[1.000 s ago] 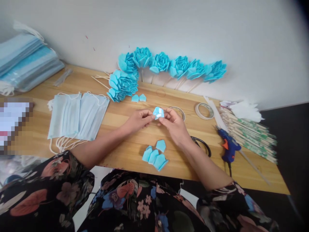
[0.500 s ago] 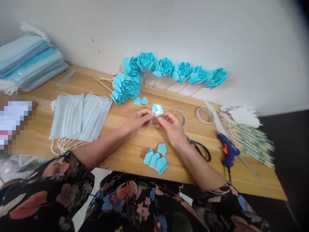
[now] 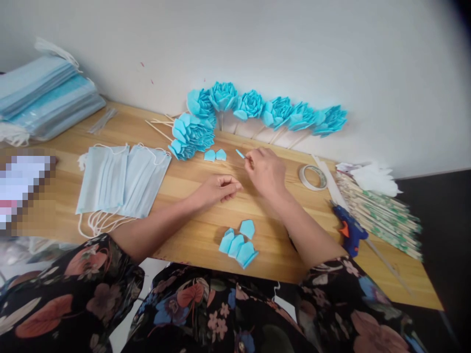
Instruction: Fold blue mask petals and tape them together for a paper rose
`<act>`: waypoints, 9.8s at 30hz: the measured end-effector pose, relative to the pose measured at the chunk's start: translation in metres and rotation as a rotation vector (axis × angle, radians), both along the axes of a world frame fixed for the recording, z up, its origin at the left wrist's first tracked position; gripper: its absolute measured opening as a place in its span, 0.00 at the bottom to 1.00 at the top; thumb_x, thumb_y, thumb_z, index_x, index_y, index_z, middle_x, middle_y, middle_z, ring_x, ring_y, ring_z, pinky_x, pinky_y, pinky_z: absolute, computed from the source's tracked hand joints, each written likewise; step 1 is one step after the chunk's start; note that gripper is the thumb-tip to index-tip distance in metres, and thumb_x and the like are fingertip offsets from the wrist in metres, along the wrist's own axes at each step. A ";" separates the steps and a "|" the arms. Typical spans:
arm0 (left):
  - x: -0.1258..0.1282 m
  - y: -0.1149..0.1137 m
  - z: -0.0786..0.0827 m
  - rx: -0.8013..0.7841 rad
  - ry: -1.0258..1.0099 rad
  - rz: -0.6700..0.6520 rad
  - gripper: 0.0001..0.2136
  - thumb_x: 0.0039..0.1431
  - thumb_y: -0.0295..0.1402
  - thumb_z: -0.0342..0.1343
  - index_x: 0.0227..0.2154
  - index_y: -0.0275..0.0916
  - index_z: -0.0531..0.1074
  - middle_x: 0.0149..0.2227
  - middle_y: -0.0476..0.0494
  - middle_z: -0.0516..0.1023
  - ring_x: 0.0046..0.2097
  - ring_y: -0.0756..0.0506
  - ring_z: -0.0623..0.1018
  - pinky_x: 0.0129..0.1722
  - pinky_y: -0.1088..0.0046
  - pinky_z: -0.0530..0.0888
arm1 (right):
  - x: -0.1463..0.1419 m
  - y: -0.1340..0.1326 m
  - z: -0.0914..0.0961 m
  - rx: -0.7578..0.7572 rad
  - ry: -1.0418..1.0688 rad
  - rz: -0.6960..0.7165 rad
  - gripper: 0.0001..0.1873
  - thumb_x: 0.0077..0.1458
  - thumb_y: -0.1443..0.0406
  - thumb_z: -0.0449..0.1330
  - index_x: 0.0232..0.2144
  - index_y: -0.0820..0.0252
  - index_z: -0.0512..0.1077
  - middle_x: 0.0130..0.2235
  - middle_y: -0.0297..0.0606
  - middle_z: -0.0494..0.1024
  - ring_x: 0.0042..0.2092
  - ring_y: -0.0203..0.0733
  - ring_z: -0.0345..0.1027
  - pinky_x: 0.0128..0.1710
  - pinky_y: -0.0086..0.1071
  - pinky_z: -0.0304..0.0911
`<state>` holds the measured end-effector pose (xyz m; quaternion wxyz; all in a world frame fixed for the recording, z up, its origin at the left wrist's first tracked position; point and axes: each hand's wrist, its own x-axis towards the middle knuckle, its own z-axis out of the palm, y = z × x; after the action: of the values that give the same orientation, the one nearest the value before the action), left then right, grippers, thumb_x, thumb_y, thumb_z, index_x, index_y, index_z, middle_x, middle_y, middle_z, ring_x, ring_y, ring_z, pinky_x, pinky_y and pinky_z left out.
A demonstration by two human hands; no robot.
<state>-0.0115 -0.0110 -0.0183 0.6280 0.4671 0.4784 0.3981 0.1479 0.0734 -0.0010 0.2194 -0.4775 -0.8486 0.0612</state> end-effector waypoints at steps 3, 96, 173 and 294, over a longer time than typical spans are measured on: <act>0.000 0.000 0.003 0.008 0.034 -0.048 0.10 0.55 0.38 0.59 0.25 0.36 0.71 0.22 0.53 0.70 0.25 0.54 0.68 0.25 0.79 0.65 | -0.013 0.011 -0.002 0.045 -0.321 0.008 0.12 0.62 0.71 0.52 0.39 0.64 0.76 0.43 0.53 0.80 0.48 0.55 0.70 0.39 0.41 0.62; -0.009 0.000 -0.005 0.569 0.425 0.148 0.03 0.56 0.31 0.59 0.33 0.38 0.73 0.38 0.42 0.79 0.41 0.45 0.78 0.44 0.66 0.75 | 0.028 -0.044 -0.008 -0.933 0.899 0.114 0.14 0.58 0.58 0.62 0.44 0.58 0.75 0.29 0.31 0.78 0.28 0.32 0.70 0.31 0.29 0.69; -0.014 0.001 -0.008 0.452 0.465 -0.166 0.09 0.57 0.35 0.56 0.29 0.35 0.77 0.26 0.48 0.77 0.29 0.52 0.71 0.29 0.76 0.64 | 0.034 -0.057 0.008 -0.662 0.029 0.331 0.41 0.55 0.70 0.59 0.70 0.55 0.56 0.39 0.37 0.80 0.36 0.41 0.71 0.39 0.35 0.64; -0.024 -0.018 0.014 0.068 -0.453 0.000 0.14 0.51 0.39 0.68 0.26 0.34 0.71 0.27 0.49 0.75 0.23 0.54 0.72 0.24 0.78 0.65 | 0.136 -0.100 0.005 0.228 0.161 0.015 0.14 0.66 0.62 0.57 0.48 0.57 0.79 0.45 0.44 0.85 0.48 0.48 0.78 0.51 0.43 0.71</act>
<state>-0.0356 -0.0293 -0.0043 0.7031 0.3869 0.3117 0.5088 0.2842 -0.0269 0.0043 0.3393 -0.4366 -0.8332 0.0040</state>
